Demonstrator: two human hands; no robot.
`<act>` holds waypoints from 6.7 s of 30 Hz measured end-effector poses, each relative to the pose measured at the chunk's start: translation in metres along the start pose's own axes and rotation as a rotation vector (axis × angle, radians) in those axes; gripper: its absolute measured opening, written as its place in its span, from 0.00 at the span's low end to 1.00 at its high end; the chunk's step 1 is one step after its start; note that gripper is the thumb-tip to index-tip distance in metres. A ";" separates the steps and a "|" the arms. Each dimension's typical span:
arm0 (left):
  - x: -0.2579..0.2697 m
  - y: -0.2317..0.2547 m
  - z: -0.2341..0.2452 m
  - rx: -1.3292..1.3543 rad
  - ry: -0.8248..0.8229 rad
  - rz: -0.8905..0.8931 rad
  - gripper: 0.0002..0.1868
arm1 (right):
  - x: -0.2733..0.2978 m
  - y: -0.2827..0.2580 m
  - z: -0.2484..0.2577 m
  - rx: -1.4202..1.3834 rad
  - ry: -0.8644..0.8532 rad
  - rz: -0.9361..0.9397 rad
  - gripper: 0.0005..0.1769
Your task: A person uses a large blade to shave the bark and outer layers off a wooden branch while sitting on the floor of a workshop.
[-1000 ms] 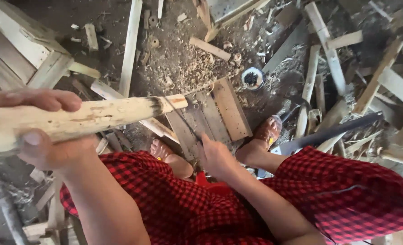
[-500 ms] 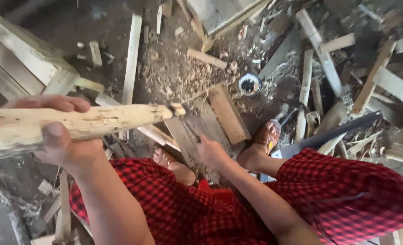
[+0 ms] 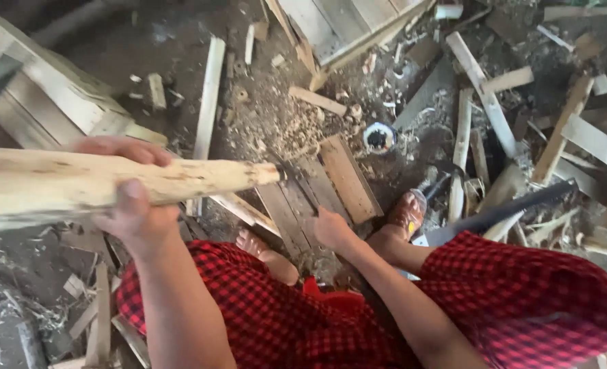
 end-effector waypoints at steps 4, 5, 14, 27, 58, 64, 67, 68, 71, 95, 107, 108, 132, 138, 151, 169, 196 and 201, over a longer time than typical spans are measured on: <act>-0.002 0.001 -0.002 0.076 -0.109 -0.016 0.19 | 0.047 -0.073 0.089 -0.046 0.164 0.149 0.14; -0.005 0.003 -0.003 0.092 -0.124 -0.050 0.19 | 0.078 -0.090 0.140 -0.420 0.059 -0.102 0.18; -0.012 -0.001 -0.015 0.325 -0.361 0.063 0.22 | -0.024 0.038 -0.036 -0.035 0.141 -0.033 0.14; 0.023 -0.036 0.001 0.084 -0.011 0.054 0.29 | 0.001 -0.006 -0.005 0.144 0.270 0.221 0.12; 0.016 0.036 0.001 -0.195 -0.025 -0.275 0.28 | 0.095 -0.113 0.100 0.116 0.145 0.495 0.12; 0.006 0.039 -0.007 -0.062 -0.266 -0.255 0.29 | 0.125 -0.126 0.142 -0.047 0.265 0.384 0.12; 0.007 0.043 -0.009 -0.108 -0.327 -0.307 0.28 | 0.167 -0.168 0.178 -0.025 0.241 0.588 0.15; 0.005 0.046 -0.014 -0.202 -0.335 -0.393 0.32 | 0.173 -0.168 0.195 -0.515 0.183 0.475 0.22; 0.008 0.046 -0.009 -0.177 -0.354 -0.279 0.31 | 0.113 -0.107 0.124 -0.201 0.048 0.105 0.21; 0.029 0.050 0.018 -0.367 -0.110 -0.211 0.35 | 0.136 -0.153 0.142 0.328 0.073 0.625 0.12; 0.035 0.053 0.031 -0.224 -0.225 -0.259 0.30 | 0.137 -0.139 0.136 -0.199 0.009 0.321 0.15; 0.033 0.048 0.038 -0.228 -0.230 -0.250 0.30 | 0.143 -0.142 0.146 -0.207 0.004 0.318 0.15; 0.015 0.034 -0.004 0.136 -0.389 -0.251 0.17 | 0.063 -0.031 0.017 0.107 0.058 0.220 0.10; 0.045 -0.026 -0.014 -0.093 0.022 -0.043 0.22 | 0.053 -0.021 0.043 -0.385 -0.003 -0.094 0.12; 0.041 -0.037 0.004 -0.083 -0.013 -0.088 0.19 | 0.049 -0.044 0.045 -0.198 0.070 0.100 0.08; 0.058 -0.034 0.006 -0.375 -0.026 -0.179 0.23 | 0.120 -0.122 0.139 -0.533 -0.097 0.104 0.16; 0.046 -0.060 0.046 -0.050 0.109 0.011 0.26 | 0.077 -0.078 0.088 -0.505 0.155 0.108 0.11; 0.041 -0.051 0.040 -0.127 0.163 -0.053 0.25 | 0.029 -0.026 0.043 -0.432 0.296 0.045 0.09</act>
Point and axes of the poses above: each hand's wrist, its own x-axis away from the middle knuckle, its own z-axis out of the back of the hand, y = z × x, the point moved 6 cm from there along -x, towards the middle knuckle, and after that the axes turned 1 degree about x, right-handed, at the moved point
